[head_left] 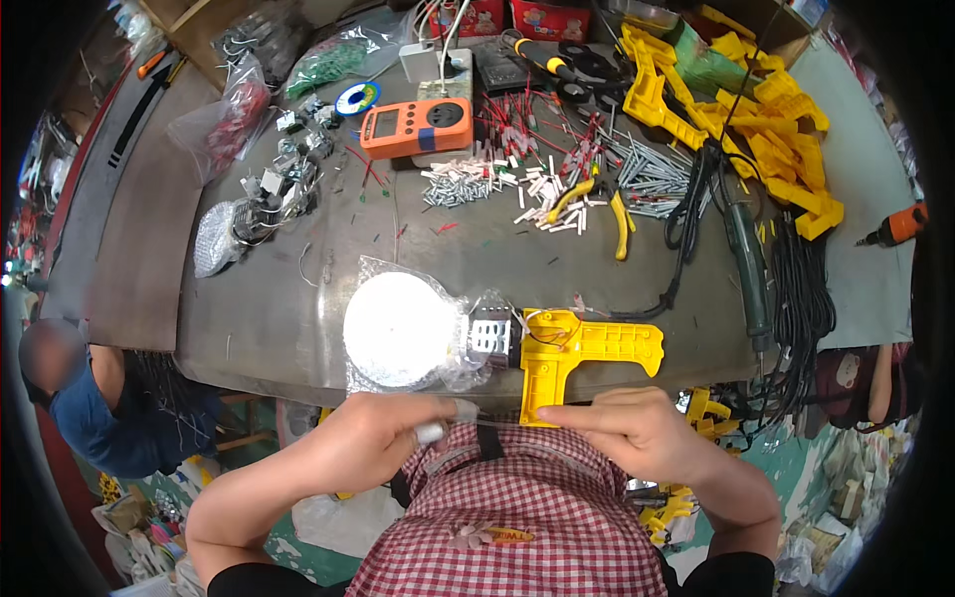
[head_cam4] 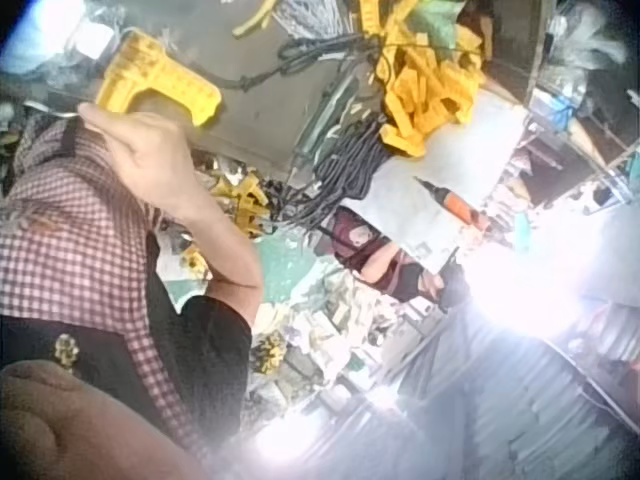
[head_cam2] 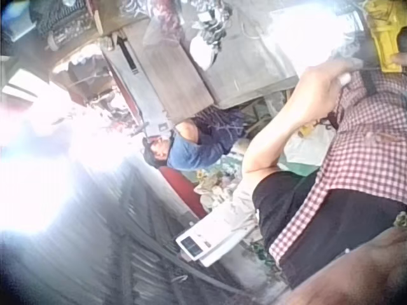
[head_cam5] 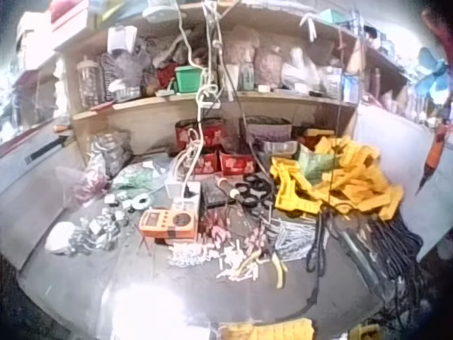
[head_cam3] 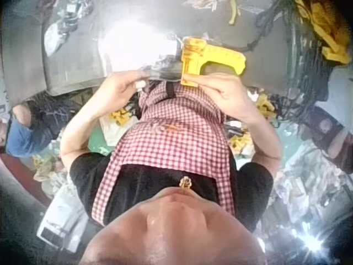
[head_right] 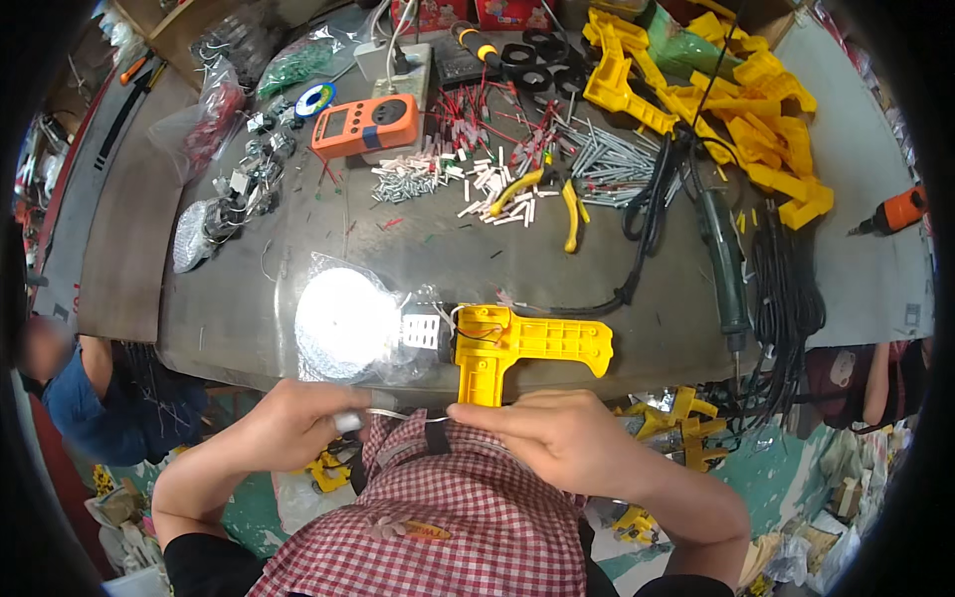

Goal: Assembling and soldering internal components into a yellow plastic handheld device housing.

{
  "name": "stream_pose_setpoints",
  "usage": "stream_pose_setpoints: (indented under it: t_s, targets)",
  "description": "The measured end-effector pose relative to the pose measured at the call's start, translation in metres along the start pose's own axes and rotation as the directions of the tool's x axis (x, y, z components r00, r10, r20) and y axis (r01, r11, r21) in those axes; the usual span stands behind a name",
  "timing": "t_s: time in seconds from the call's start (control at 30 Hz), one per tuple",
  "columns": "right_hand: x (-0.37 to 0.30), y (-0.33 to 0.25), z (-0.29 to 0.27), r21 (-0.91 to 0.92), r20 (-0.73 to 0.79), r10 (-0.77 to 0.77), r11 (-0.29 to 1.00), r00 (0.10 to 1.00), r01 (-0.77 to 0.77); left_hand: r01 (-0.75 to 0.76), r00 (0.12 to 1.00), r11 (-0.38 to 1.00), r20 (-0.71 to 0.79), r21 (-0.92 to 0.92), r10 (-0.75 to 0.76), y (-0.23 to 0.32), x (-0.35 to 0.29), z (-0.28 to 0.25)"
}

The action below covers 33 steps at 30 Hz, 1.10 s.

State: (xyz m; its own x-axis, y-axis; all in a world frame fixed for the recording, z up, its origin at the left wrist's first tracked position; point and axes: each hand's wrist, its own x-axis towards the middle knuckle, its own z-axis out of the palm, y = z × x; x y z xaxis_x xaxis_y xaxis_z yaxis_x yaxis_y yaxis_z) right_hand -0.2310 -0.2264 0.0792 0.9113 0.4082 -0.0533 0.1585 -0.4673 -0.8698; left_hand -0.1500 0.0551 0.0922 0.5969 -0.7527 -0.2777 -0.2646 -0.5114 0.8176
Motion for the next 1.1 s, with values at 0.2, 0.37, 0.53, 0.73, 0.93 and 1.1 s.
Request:
stream_pose_setpoints:
  t_s: [0.2,0.37,0.53,0.73,0.93,1.1]
  targets:
    - [-0.028,0.012,0.003,0.063,-0.067,0.114,0.992,0.991,-0.109,-0.217,0.939,0.708,-0.056,0.672,0.340,0.004,0.013,0.019]
    - [-0.045,0.034,0.014,-0.033,-0.066,0.091,0.995,0.994,-0.093,-0.327,0.945,0.660,0.222,0.677,0.240,0.006,0.014,0.024]
    - [-0.061,0.026,-0.006,0.302,-0.182,0.585,0.798,0.790,-0.521,-0.199,0.934,0.784,-0.127,0.589,0.333,-0.008,0.044,0.021]
    - [-0.084,0.033,0.011,0.530,-0.389,0.634,0.747,0.668,-0.400,-0.147,0.882,0.916,-0.369,0.373,0.293,-0.027,0.070,0.030]
    - [-0.077,0.027,0.026,0.448,-0.418,0.637,0.765,0.647,-0.463,-0.059,0.883,0.986,-0.451,0.158,0.126,-0.057,0.068,0.015]
    - [-0.055,0.029,0.031,0.211,-0.495,0.399,0.917,0.772,-0.339,-0.038,0.864,0.704,-0.331,0.709,0.380,-0.048,0.064,0.022]
